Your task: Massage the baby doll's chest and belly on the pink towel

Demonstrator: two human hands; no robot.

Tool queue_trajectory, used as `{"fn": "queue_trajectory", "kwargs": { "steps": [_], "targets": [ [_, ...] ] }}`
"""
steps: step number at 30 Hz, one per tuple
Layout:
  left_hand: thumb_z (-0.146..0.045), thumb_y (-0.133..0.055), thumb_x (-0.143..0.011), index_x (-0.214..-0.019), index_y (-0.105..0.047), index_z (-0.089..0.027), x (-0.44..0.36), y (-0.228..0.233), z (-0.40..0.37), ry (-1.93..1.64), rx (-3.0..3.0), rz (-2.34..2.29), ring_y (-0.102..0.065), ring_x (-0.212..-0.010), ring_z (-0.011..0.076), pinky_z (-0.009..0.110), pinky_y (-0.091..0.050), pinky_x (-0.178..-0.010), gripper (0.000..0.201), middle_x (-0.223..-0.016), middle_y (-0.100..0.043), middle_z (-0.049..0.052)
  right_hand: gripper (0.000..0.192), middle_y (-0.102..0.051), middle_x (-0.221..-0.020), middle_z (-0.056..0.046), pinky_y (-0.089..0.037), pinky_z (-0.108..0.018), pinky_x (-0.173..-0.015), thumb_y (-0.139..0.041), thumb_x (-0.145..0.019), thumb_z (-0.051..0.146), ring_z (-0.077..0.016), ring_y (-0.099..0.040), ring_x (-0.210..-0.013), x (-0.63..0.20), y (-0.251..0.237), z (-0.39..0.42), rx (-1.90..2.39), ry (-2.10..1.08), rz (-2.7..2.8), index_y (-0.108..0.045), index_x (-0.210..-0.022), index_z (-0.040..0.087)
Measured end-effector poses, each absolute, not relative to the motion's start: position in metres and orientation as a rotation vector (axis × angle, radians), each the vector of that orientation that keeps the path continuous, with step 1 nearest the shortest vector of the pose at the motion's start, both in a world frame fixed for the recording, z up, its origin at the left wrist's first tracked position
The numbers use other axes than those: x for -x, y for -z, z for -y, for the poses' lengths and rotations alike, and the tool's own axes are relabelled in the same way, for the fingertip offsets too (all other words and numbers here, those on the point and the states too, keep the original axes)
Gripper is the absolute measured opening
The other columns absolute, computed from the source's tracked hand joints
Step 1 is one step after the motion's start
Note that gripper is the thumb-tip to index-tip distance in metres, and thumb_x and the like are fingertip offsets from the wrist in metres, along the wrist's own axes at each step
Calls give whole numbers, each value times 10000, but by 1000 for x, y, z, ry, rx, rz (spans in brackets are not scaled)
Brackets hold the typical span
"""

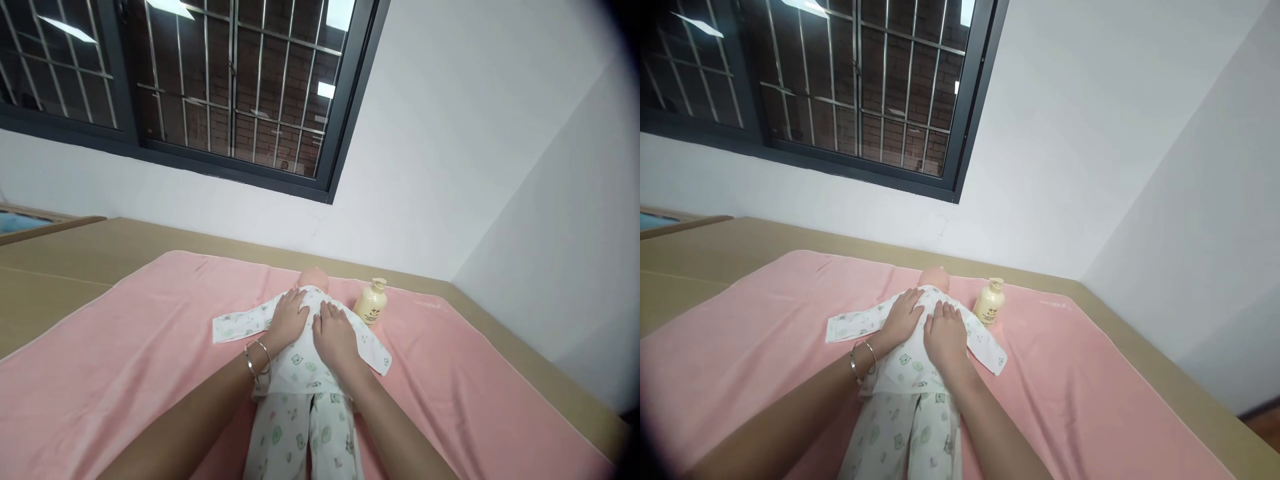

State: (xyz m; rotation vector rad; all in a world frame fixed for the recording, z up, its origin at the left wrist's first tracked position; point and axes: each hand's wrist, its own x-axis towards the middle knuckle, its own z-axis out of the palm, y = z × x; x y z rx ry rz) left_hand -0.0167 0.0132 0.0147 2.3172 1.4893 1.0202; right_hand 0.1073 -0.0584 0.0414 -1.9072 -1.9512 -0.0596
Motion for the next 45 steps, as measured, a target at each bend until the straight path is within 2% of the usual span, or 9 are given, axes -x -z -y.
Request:
{"fn": "queue_trajectory", "kwargs": {
  "steps": [5,14,17,23,26,32,35,40,45],
  "targets": [
    [-266,-388,-928,-1339,-529,-147,16,-9,-19,-1090,-2321,-1496,-392,-1395,290,508,-293,-1163,450,-1455,-481,150,533,-485,-1419,-215,-225,-429,-1157,-268,-986,285,-293,-410,-1362,-107,-41,59,1892,65,1965,-457,-1419,38],
    [-233,-345,-948,-1178,-637,-118,3,-17,16,-1127,-2465,-1590,-521,-1292,276,454,-402,-1097,389,-1295,-619,170,605,-287,-1566,-89,-98,-442,-1199,-235,-1006,487,-218,-184,-1477,-146,-28,27,1761,-217,1900,-357,-1491,146],
    [-238,-368,-941,-1167,-649,-139,5,-18,19,-1128,-2420,-1609,-519,-1295,281,447,-432,-1076,374,-1304,-618,148,574,-319,-1551,-114,-123,-457,-1186,-247,-1007,423,-250,-224,-1462,-140,-34,33,1803,-162,1899,-375,-1478,122],
    [-263,-412,-922,-1282,-573,-103,11,-16,6,-1138,-2369,-1543,-442,-1357,300,484,-340,-1154,426,-1391,-548,155,470,-612,-1253,-222,-283,-451,-1086,-328,-952,256,-313,-540,-1212,-109,-57,65,1927,36,1981,-540,-1324,61],
    [-281,-403,-926,-1320,-536,-95,12,-9,0,-1153,-2360,-1530,-403,-1380,313,507,-312,-1165,455,-1421,-516,159,474,-586,-1300,-216,-266,-443,-1106,-315,-960,253,-300,-502,-1268,-107,-57,67,1892,21,2011,-531,-1341,70],
    [-282,-431,-918,-1287,-556,-148,9,-2,3,-1277,-2318,-1509,-409,-1374,303,522,-315,-1161,412,-1410,-530,135,571,-295,-1564,-99,-142,-425,-1193,-299,-997,438,-214,-207,-1470,-140,-32,35,1671,-175,1980,-369,-1482,143],
    [-283,-440,-918,-1223,-595,-164,9,-6,11,-1357,-2328,-1514,-445,-1337,304,519,-349,-1140,362,-1369,-556,133,566,-309,-1560,-66,-122,-420,-1203,-300,-999,470,-188,-217,-1468,-149,-25,30,1610,-169,1991,-377,-1480,183],
    [-280,-439,-922,-1171,-620,-142,12,-13,19,-1382,-2356,-1546,-545,-1176,292,470,-450,-1042,338,-1214,-618,156,515,-422,-1495,-112,-217,-415,-1174,-322,-998,425,-248,-319,-1422,-132,-31,46,1764,12,1873,-496,-1409,167],
    [-269,-416,-922,-1279,-553,-115,12,-7,9,-1287,-2297,-1509,-482,-1293,290,489,-385,-1123,413,-1352,-559,156,532,-436,-1478,-145,-247,-411,-1161,-296,-996,388,-264,-338,-1411,-115,-34,54,1840,-27,1803,-479,-1419,122]
  ]
}}
